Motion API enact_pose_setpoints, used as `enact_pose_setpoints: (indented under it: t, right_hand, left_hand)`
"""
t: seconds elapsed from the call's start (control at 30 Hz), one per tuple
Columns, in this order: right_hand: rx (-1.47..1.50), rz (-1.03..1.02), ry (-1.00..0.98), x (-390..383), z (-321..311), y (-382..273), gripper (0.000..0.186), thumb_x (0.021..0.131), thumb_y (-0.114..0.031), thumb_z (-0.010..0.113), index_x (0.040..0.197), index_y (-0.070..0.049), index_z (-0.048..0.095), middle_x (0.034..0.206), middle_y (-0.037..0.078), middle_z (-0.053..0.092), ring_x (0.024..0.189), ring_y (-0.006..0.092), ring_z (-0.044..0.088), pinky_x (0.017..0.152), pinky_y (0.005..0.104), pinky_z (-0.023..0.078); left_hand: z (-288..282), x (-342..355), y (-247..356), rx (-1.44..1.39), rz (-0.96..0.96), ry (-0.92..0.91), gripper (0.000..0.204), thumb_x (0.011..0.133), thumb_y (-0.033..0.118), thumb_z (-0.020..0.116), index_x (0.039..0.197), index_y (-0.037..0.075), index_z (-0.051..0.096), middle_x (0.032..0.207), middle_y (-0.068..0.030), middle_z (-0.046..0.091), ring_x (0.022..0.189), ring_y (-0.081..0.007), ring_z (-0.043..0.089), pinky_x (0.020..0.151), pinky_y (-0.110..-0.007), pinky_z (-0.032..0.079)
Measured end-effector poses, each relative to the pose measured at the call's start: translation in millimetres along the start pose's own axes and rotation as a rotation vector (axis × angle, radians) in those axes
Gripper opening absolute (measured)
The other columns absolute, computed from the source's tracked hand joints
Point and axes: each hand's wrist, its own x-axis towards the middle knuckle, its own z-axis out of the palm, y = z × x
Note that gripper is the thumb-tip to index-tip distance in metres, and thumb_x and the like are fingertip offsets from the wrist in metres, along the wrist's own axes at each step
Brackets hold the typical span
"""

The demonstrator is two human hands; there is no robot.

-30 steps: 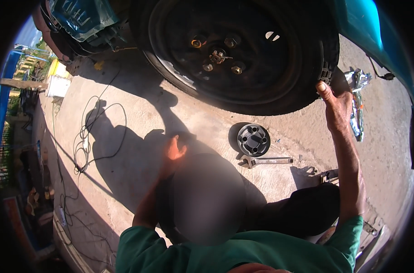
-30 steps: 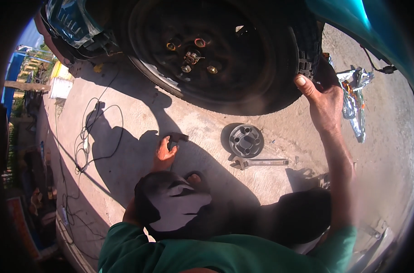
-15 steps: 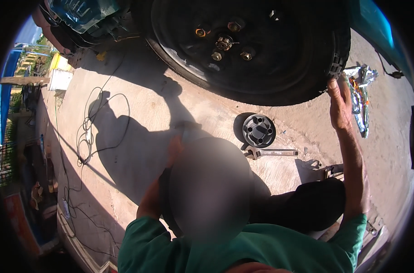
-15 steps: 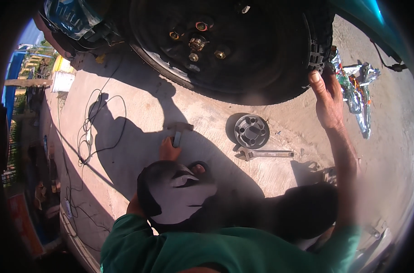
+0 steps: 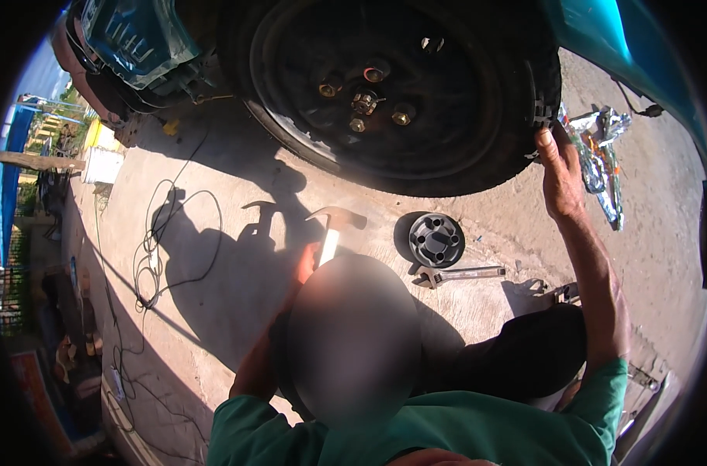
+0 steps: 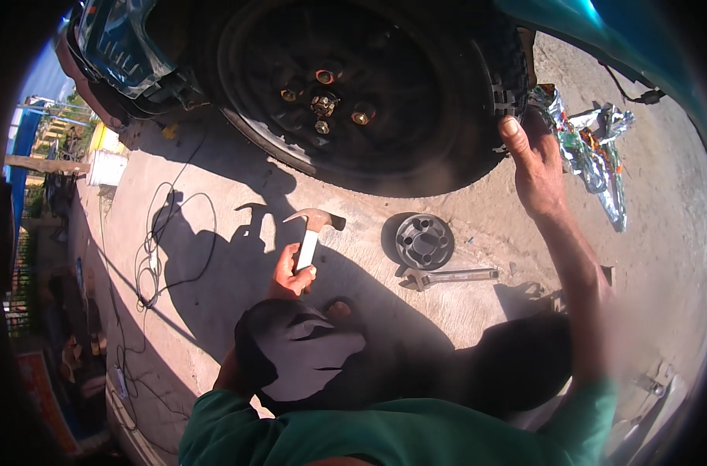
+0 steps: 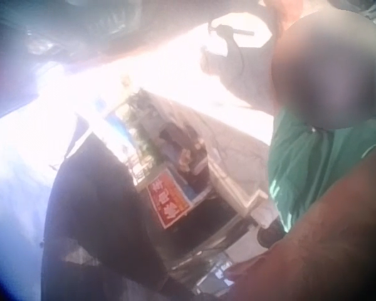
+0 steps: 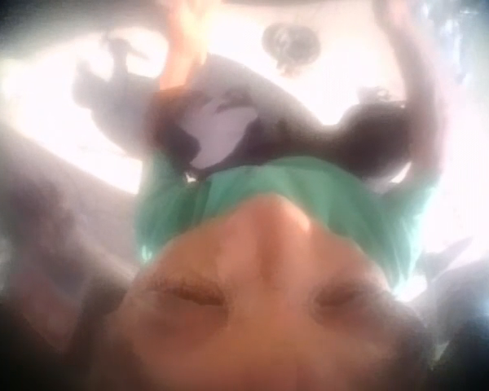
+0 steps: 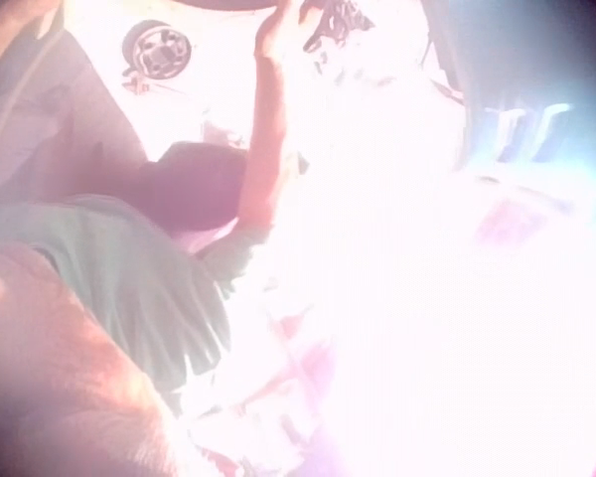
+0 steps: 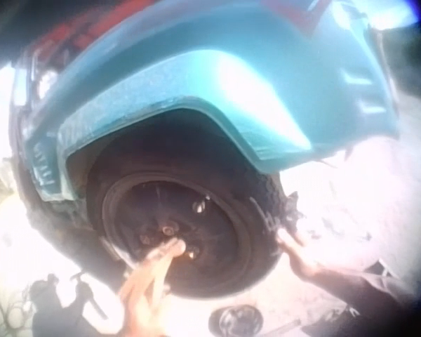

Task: The person loosens several nuts on a wheel using a wrench and then hammers the wheel. The person then places several nuts onto the wheel by hand and tightens them using the wrench before attaching a hubcap.

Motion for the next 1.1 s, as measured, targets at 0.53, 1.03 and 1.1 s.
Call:
enact_pose_setpoints:
  t: [0.53, 1.03, 1.1]
  right_hand:
    - [0.265, 0.193, -0.050, -2.2, 6.4, 5.7, 0.102, 0.096, -0.067, 0.061, 0.161, 0.002, 0.023, 0.157, 0.017, 0.043, 0.147, 0.0273, 0.039, 0.123, 0.0404, 0.027]
    - [0.255, 0.133, -0.037, -5.6, 7.6, -9.3, 0.087, 0.099, -0.060, 0.061, 0.157, 0.000, 0.036, 0.150, 0.017, 0.050, 0.138, 0.0238, 0.046, 0.119, 0.0376, 0.032]
    - [0.204, 0.141, -0.035, -1.6, 6.6, 0.2, 0.085, 0.099, -0.058, 0.062, 0.156, 0.000, 0.038, 0.148, 0.014, 0.051, 0.136, 0.0227, 0.047, 0.118, 0.0373, 0.033]
  left_hand:
    - [61.9, 48.4, 196.9, 0.443, 0.801, 0.130, 0.034, 0.099, 0.016, 0.068, 0.123, -0.008, 0.061, 0.105, -0.0148, 0.069, 0.086, -0.0200, 0.069, 0.078, -0.033, 0.057]
    - [62.6, 43.7, 180.4, 0.211, 1.119, 0.227, 0.032, 0.100, 0.018, 0.068, 0.120, -0.006, 0.058, 0.078, -0.0060, 0.064, 0.060, -0.0085, 0.055, 0.058, -0.023, 0.047]
    - [59.9, 46.1, 171.8, 0.160, 1.018, 0.215, 0.031, 0.101, 0.018, 0.066, 0.120, -0.005, 0.058, 0.076, -0.0058, 0.063, 0.058, -0.0088, 0.055, 0.057, -0.024, 0.047]
